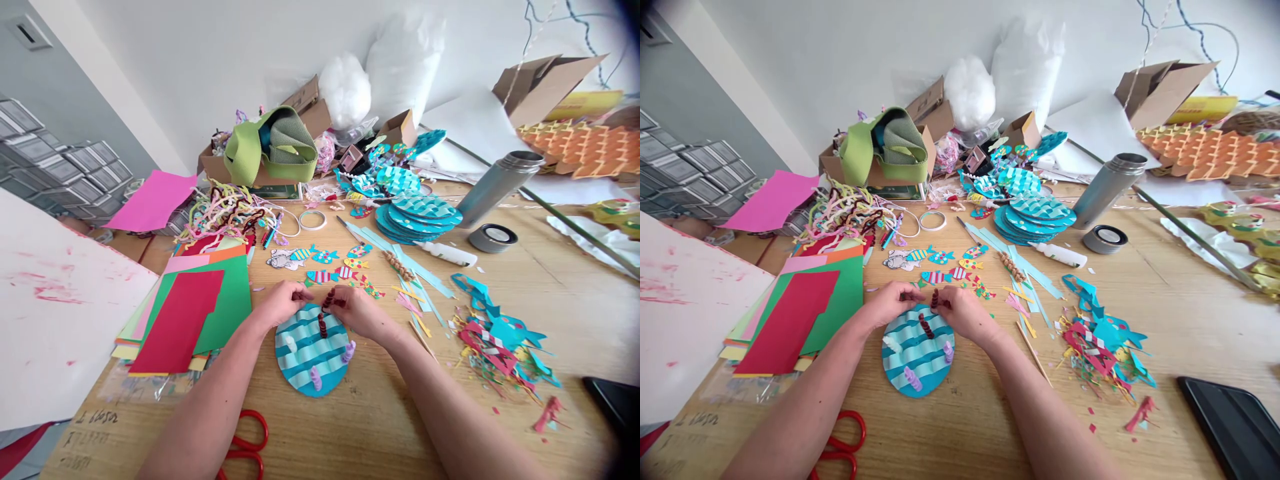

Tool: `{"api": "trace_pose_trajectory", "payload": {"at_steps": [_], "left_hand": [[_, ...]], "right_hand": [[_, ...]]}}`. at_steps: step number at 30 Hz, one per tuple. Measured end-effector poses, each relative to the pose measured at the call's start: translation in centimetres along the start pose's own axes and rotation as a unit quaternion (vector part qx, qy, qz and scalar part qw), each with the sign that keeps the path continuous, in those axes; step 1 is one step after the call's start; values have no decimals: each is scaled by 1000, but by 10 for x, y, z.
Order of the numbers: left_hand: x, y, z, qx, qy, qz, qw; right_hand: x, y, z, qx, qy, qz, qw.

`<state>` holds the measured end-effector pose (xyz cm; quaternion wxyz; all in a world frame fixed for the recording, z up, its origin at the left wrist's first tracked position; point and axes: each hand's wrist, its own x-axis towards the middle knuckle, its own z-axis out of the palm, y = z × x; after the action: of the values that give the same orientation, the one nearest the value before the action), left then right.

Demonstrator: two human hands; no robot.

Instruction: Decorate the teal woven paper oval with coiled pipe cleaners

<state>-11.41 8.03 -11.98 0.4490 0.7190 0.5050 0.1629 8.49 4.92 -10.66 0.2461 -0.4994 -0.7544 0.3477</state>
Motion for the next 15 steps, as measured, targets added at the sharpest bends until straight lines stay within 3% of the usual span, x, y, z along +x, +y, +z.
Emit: {"api": "trace_pose_trajectory", "payload": {"at_steps": [15], "left_hand": [[0,0,0,18,2,2,1000]], "right_hand": [[0,-1,0,-27,-2,-12,1000]]}}
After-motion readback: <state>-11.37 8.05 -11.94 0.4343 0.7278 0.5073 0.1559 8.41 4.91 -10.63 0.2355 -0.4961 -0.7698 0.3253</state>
